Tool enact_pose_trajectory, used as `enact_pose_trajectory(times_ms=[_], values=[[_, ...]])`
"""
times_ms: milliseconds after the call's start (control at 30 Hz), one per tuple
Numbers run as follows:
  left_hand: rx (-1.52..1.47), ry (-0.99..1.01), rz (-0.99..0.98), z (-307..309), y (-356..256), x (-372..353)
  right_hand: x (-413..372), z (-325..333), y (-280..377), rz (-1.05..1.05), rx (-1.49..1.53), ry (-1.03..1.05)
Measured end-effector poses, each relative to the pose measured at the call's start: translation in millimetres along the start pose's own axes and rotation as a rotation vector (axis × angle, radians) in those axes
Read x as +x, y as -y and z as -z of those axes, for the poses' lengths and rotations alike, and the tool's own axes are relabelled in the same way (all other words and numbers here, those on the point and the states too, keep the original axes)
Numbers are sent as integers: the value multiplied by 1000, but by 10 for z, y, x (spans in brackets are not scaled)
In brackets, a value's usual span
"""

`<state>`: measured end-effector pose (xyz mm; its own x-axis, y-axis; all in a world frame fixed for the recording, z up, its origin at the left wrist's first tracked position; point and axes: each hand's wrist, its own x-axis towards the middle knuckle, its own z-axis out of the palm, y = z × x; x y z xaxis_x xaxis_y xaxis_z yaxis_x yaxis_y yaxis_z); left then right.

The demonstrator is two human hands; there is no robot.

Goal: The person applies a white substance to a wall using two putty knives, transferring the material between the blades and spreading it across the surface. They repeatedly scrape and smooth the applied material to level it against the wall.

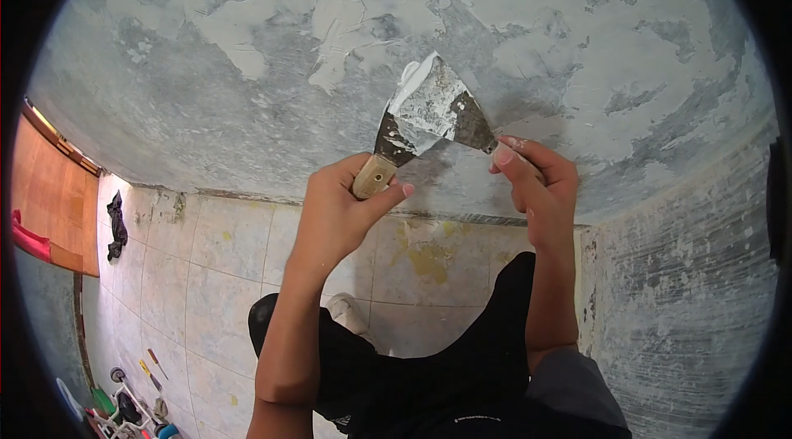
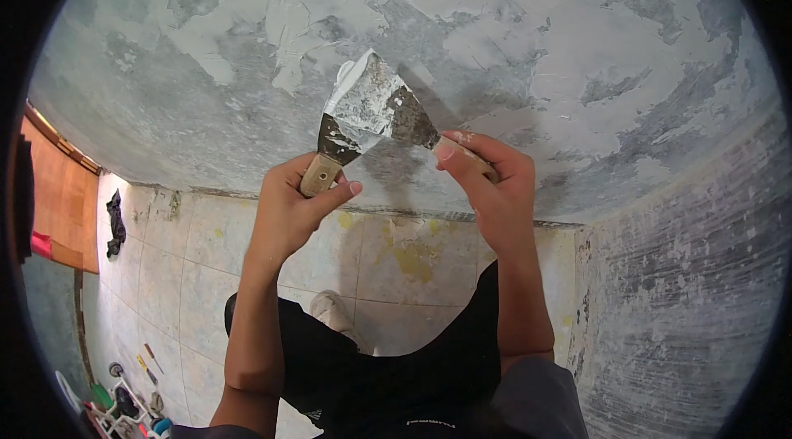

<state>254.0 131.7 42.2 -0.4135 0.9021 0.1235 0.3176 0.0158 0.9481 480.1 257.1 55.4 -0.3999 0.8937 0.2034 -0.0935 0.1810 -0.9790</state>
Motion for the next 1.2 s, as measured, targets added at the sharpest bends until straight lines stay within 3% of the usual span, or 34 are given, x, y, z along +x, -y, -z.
enact_pose_trajectory(times_ms=[100, 200, 300, 333, 367, 467, 600, 767, 967, 1200], values=[[39, -77, -80, 106, 109, 68, -62, -8, -85, 31, -62, -38], [-37, -117, 1, 238, 35, 87, -155, 172, -275, -28, -119, -122], [-49, -137, 66, 309, -31, 107, -122, 258, -563, 127, -135, -210], [-46, -148, 129, 312, -45, 102, -61, 252, -601, 269, -239, -200], [-47, -144, 133, 310, -30, 106, 6, 246, -641, 414, -344, -187], [-88, -157, 101, 302, -6, 143, 224, 192, -797, 586, -469, -147], [-93, -143, 92, 271, -14, 144, 278, 226, -978, 510, -558, -237], [-87, -140, 92, 301, -38, 147, 109, 402, -1096, 643, -551, -248], [-87, -112, 105, 269, -10, 95, 253, 154, -774, 629, -596, -197], [-78, -75, 127, 313, 6, 93, -37, 642, -892, 533, -606, -237]])
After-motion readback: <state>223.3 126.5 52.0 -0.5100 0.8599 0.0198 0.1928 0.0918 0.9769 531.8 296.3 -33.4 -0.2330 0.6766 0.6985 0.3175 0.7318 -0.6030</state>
